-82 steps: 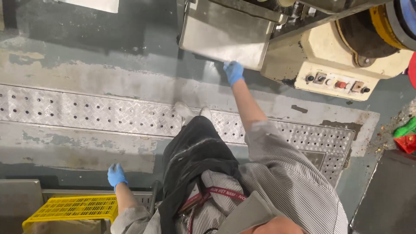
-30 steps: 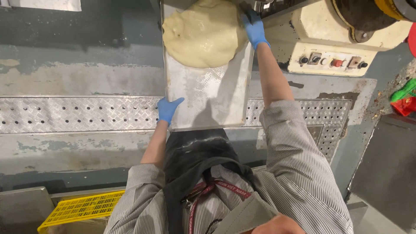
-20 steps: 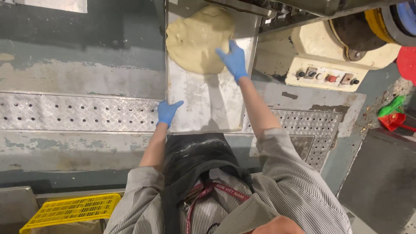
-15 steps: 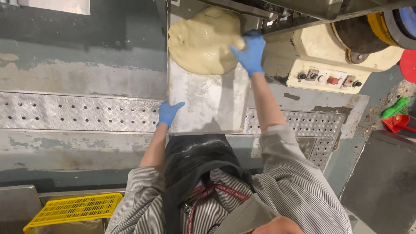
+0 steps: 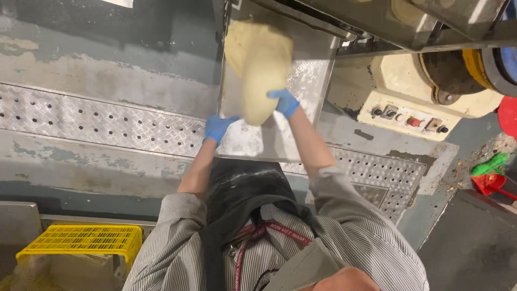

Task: Processing and rolling out dough using a commercial dough sheeter machine in a bakery.

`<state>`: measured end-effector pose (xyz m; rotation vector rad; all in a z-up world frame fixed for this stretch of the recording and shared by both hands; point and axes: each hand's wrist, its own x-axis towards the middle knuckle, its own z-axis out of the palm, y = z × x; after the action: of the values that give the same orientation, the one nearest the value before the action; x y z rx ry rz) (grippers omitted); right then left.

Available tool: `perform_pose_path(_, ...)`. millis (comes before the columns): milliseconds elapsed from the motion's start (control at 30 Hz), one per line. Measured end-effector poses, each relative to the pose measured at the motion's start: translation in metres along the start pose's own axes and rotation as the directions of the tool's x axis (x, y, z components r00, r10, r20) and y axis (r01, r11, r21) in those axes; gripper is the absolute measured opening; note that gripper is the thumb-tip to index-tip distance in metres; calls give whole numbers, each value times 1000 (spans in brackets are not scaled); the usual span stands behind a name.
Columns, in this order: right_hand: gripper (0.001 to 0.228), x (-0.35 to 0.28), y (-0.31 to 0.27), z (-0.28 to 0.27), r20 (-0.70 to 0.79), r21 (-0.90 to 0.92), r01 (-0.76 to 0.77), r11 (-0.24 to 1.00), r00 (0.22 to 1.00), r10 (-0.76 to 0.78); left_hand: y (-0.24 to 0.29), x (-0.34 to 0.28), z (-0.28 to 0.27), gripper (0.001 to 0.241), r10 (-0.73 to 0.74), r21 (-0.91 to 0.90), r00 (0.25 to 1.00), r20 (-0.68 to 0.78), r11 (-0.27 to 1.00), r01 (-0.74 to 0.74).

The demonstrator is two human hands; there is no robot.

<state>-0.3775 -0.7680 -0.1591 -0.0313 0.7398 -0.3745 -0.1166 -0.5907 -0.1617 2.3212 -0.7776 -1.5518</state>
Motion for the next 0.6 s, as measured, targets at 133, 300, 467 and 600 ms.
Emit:
perform_pose_path(133, 78, -57, 38, 78, 240, -195, 305, 932, 936, -256, -1, 58, 14, 71, 26, -65, 998, 50, 998, -22)
perform_pose_path(300, 87, -111, -3, 157, 166, -116, 406, 906, 908, -386, 37, 132, 0, 60, 192, -967, 952, 240, 138, 216)
perform_pose_path(467, 92, -139, -35, 232, 246, -176, 406, 897, 900, -360, 11, 130, -30, 68, 456, -338, 786, -417, 725, -600)
perform_pose_path(600, 91, -124, -44, 262, 311, -291, 259, 921, 936, -165, 20, 2, -92, 65, 334, -276, 808, -485, 819, -504)
